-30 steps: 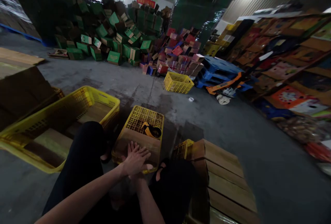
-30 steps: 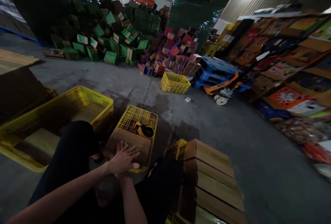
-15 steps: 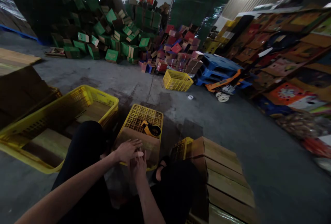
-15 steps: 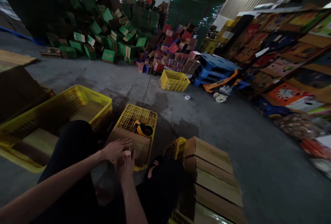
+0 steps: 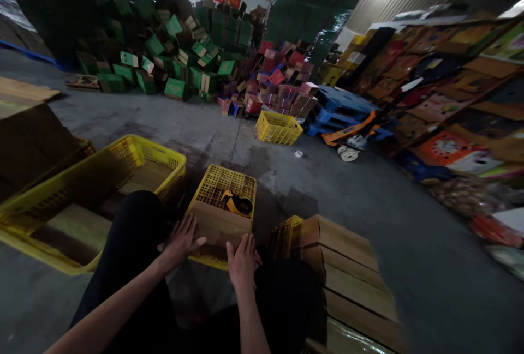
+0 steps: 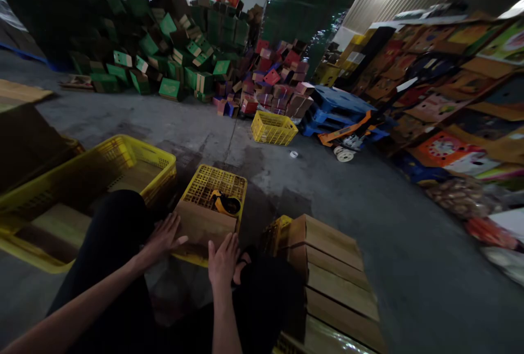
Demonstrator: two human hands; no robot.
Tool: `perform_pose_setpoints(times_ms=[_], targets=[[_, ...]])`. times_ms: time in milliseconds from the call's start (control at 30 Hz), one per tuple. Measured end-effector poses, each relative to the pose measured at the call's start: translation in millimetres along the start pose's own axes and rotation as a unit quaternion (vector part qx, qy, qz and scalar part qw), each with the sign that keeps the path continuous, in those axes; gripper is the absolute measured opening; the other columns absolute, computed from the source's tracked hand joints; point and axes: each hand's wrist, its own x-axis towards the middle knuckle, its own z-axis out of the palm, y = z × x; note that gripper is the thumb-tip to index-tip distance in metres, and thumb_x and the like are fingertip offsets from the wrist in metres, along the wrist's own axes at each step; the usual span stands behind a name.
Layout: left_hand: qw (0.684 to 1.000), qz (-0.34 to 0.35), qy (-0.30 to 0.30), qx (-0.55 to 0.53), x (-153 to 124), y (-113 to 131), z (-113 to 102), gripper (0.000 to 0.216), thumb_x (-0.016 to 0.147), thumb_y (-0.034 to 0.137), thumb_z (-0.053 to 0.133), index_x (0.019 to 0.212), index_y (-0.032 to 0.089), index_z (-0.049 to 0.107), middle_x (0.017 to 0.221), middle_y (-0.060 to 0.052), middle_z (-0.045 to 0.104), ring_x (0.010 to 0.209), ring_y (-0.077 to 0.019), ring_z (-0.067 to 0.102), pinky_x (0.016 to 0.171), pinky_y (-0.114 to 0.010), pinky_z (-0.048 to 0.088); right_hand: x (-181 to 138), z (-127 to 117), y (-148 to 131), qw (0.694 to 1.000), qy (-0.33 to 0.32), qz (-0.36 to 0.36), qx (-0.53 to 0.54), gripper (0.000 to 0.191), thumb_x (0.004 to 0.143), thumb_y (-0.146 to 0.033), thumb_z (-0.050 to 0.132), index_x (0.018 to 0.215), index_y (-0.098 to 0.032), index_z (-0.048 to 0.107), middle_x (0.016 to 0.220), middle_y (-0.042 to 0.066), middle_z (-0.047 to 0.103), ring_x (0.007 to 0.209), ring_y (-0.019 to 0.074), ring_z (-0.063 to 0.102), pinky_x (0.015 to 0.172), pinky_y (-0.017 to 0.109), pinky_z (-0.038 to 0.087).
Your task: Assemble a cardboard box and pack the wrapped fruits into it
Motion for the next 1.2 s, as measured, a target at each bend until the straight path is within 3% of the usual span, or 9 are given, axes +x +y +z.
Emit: perform_pose_setpoints(times_ms=[167,367,500,667,800,900,1000,1067,1200], targets=[[0.997,0.048,0.011,-0.063,9,27,-10,0.07,0.101,0.058,0.036,0.154,0.013,0.039,0.16,-0.022,0.033,0.15,-0.0352,0.029,0.117,-0.053,0.033,0,11,-24,0.992,0.038,-0.117,0.012,0.063,0.102,-0.049,0.034,0.158,-0.018,0.032,0.166,0.014,0.021,0.155,0.0346,0.012,0.119,0.061,0.02],[0.988,0.099,-0.022,-0.112,41,56,-14,0.052,0.106,0.044,0.031,0.15,0.022,0.046,0.158,-0.012,0.042,0.148,-0.0284,0.034,0.118,-0.051,0.033,21,44,-50,0.967,0.037,-0.248,0.037,0.052,0.099,-0.028,0.045,0.151,-0.03,0.043,0.156,0.009,0.046,0.15,0.0282,0.031,0.121,0.059,0.013],[0.991,0.081,-0.046,-0.092,55,46,-8,0.059,0.105,0.052,0.03,0.153,0.021,0.042,0.158,-0.012,0.043,0.148,-0.0297,0.034,0.119,-0.055,0.027,34,38,-53,0.977,0.018,-0.211,0.02,0.052,0.103,-0.031,0.037,0.155,-0.031,0.033,0.16,0.008,0.038,0.151,0.0252,0.028,0.122,0.058,0.012],[0.997,0.051,-0.05,-0.036,52,21,0,0.063,0.101,0.06,0.035,0.155,0.027,0.04,0.164,-0.008,0.03,0.152,-0.0314,0.025,0.122,-0.057,0.017,34,16,-41,0.994,-0.002,-0.109,-0.009,0.061,0.103,-0.054,0.031,0.159,-0.031,0.022,0.167,0.006,0.017,0.155,0.0286,0.015,0.12,0.061,0.013],[1.0,0.001,-0.03,-0.004,43,3,4,0.067,0.101,0.06,0.034,0.158,0.026,0.031,0.166,-0.008,0.024,0.153,-0.0301,0.021,0.122,-0.056,0.013,31,5,-21,1.0,-0.005,-0.018,-0.02,0.071,0.102,-0.06,0.025,0.16,-0.02,0.022,0.167,0.013,0.016,0.154,0.0346,0.016,0.118,0.063,0.017],[1.0,-0.028,-0.011,0.008,37,-8,7,0.075,0.099,0.064,0.032,0.161,0.022,0.023,0.167,-0.009,0.021,0.154,-0.0306,0.017,0.121,-0.055,0.018,29,2,-8,1.0,-0.013,0.019,-0.003,0.079,0.101,-0.06,0.023,0.16,-0.008,0.018,0.166,0.02,0.017,0.151,0.0357,0.024,0.116,0.057,0.028],[0.998,-0.059,0.014,0.018,33,-10,10,0.082,0.097,0.067,0.033,0.161,0.017,0.021,0.166,-0.014,0.022,0.154,-0.0337,0.015,0.12,-0.057,0.02,26,2,-4,0.999,-0.012,0.035,0.003,0.083,0.101,-0.06,0.025,0.158,0.001,0.016,0.164,0.028,0.014,0.149,0.0378,0.028,0.112,0.053,0.035],[0.997,-0.068,0.031,0.014,32,-6,11,0.083,0.097,0.068,0.034,0.16,0.014,0.025,0.165,-0.018,0.023,0.154,-0.0361,0.014,0.12,-0.059,0.019,23,4,-7,0.999,0.014,0.033,-0.01,0.082,0.101,-0.059,0.026,0.158,0.0,0.02,0.164,0.029,0.013,0.149,0.04,0.027,0.113,0.056,0.032],[0.998,0.014,0.017,-0.058,29,18,8,0.076,0.099,0.064,0.034,0.154,0.011,0.038,0.164,-0.02,0.025,0.154,-0.0373,0.014,0.119,-0.059,0.024,12,17,-21,0.995,0.06,-0.076,-0.017,0.071,0.102,-0.054,0.032,0.158,-0.011,0.027,0.167,0.02,0.014,0.153,0.037,0.016,0.118,0.056,0.024]])
